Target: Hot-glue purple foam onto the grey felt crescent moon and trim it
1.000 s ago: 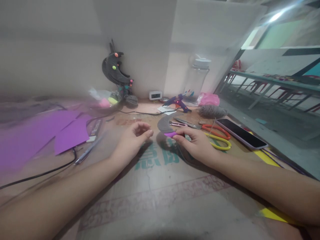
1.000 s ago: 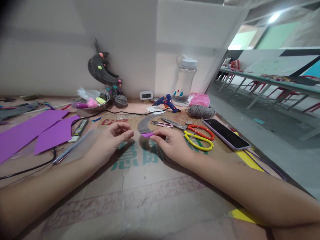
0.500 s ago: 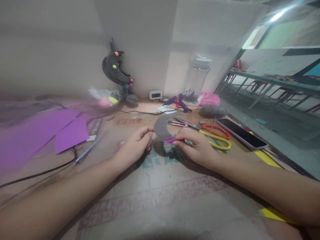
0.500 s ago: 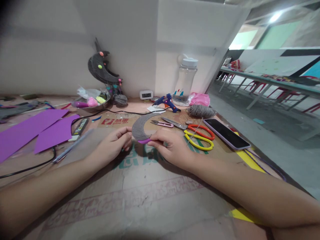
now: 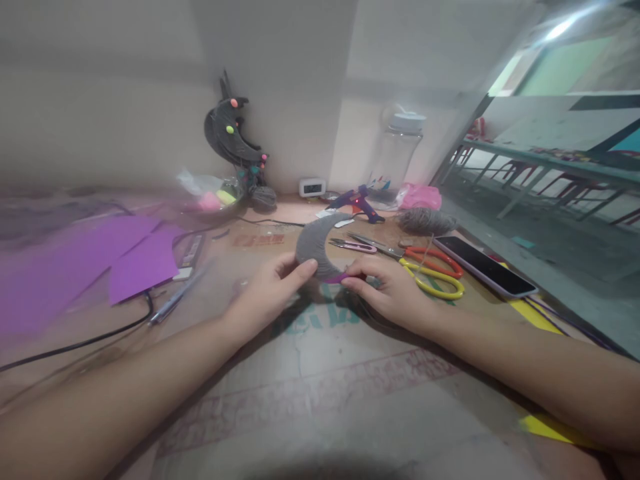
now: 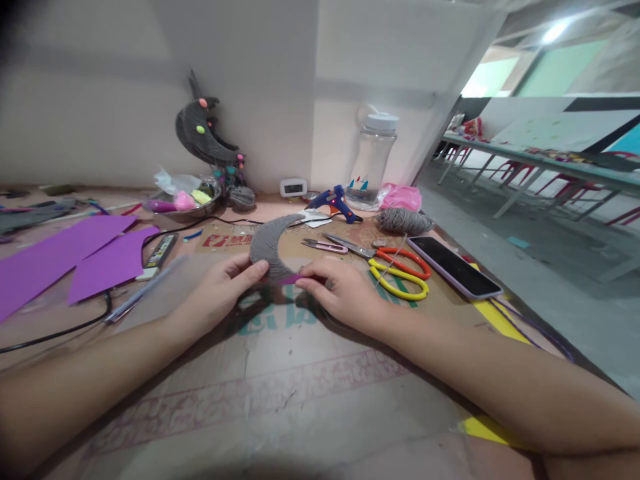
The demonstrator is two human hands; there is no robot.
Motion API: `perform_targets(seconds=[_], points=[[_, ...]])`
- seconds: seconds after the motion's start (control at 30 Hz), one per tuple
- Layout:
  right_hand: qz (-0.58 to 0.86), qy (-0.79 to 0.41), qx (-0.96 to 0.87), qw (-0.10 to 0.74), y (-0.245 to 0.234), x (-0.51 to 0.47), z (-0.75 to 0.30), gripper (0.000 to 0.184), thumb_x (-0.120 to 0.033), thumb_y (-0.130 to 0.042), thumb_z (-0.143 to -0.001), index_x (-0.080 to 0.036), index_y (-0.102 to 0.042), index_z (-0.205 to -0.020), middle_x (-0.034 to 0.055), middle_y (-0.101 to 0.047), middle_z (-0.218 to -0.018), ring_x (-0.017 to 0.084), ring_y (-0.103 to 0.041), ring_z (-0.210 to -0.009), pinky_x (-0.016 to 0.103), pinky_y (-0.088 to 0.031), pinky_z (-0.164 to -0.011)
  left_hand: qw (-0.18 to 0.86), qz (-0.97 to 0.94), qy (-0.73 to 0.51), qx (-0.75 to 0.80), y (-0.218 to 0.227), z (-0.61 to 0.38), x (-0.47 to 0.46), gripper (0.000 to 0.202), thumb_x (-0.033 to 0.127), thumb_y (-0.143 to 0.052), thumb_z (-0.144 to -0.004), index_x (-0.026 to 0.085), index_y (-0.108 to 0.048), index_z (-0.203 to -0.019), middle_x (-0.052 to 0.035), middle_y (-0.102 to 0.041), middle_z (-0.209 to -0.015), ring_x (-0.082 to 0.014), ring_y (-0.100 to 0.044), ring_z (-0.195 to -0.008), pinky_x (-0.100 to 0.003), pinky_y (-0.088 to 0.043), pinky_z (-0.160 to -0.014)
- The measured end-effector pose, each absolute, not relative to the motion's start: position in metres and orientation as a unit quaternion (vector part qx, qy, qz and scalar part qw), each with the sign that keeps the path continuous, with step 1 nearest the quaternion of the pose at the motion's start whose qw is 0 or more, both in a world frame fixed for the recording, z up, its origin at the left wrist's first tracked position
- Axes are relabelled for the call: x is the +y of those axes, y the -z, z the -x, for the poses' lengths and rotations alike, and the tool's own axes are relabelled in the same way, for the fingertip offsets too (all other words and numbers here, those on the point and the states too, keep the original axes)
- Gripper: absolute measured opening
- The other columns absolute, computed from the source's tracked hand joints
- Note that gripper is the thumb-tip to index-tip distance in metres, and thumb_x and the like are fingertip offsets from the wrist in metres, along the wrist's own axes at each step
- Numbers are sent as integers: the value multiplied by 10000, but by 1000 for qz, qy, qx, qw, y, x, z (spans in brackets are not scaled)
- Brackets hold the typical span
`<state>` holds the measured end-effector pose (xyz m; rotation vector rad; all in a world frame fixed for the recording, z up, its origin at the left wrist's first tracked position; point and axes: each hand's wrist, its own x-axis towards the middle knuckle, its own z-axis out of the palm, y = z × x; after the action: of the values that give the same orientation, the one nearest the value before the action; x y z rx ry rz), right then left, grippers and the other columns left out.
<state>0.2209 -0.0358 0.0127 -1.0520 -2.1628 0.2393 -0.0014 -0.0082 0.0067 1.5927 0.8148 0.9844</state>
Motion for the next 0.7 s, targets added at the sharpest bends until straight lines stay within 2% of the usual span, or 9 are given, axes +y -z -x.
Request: perform_targets(seconds=[0.07, 0.2, 0.27, 0.37, 0.43, 0.53, 0.7], points=[[434, -119, -821, 351, -13, -35, -221, 127, -279, -595, -924, -194, -652, -848, 14, -681, -780, 145, -611, -722, 265, -466, -691, 509, -657, -426, 357, -10, 0, -9, 253, 416, -608, -888, 184, -696, -938, -32, -727, -914, -194, -639, -888, -289, -489, -832], [484, -143, -753, 422, -15, -33, -222, 142, -332, -551, -930, -196, -574, -893, 12, -628, -782, 149, -579, -711, 268, -466, -656, 508, -642, -419, 393, -14, -1, -11, 245, 411, -610, -879, 187, -686, -816, -10, -709, -769, -170, -634, -743, -260, -488, -701], [481, -149, -741, 445, -16, -32, -223, 155, -336, -543, -931, -190, -574, -970, 29, -639, -856, 149, -578, -725, 274, -473, -659, 516, -640, -414, 391, -13, -1, -11, 245, 411, -606, -883, 194, -681, -796, -1, -702, -738, -161, -632, -712, -251, -479, -680], [464, -166, -771, 403, -15, -31, -222, 224, -326, -558, -933, -192, -612, -1105, 63, -683, -1030, 152, -609, -761, 294, -493, -695, 529, -639, -404, 385, -10, 0, -10, 241, 413, -607, -883, 198, -677, -800, 1, -693, -711, -164, -633, -692, -253, -473, -659], [438, -163, -803, 371, -15, -32, -221, 204, -324, -554, -945, -205, -657, -1074, 68, -706, -1060, 174, -645, -845, 318, -508, -760, 534, -639, -400, 383, -9, -1, -10, 242, 412, -609, -877, 195, -678, -795, -5, -693, -705, -168, -631, -679, -256, -469, -639], [396, -143, -836, 353, -15, -33, -219, 162, -320, -583, -936, -207, -697, -961, 59, -729, -983, 203, -663, -954, 347, -508, -856, 535, -640, -399, 380, -10, -2, -11, 248, 406, -605, -871, 189, -682, -781, -10, -694, -705, -167, -625, -666, -255, -465, -624], [380, -140, -848, 342, -17, -33, -218, 119, -294, -658, -894, -181, -691, -910, 57, -723, -921, 186, -655, -908, 330, -498, -860, 535, -648, -390, 377, -12, -3, -12, 256, 402, -591, -879, 190, -681, -768, -6, -693, -705, -162, -627, -678, -251, -470, -638]])
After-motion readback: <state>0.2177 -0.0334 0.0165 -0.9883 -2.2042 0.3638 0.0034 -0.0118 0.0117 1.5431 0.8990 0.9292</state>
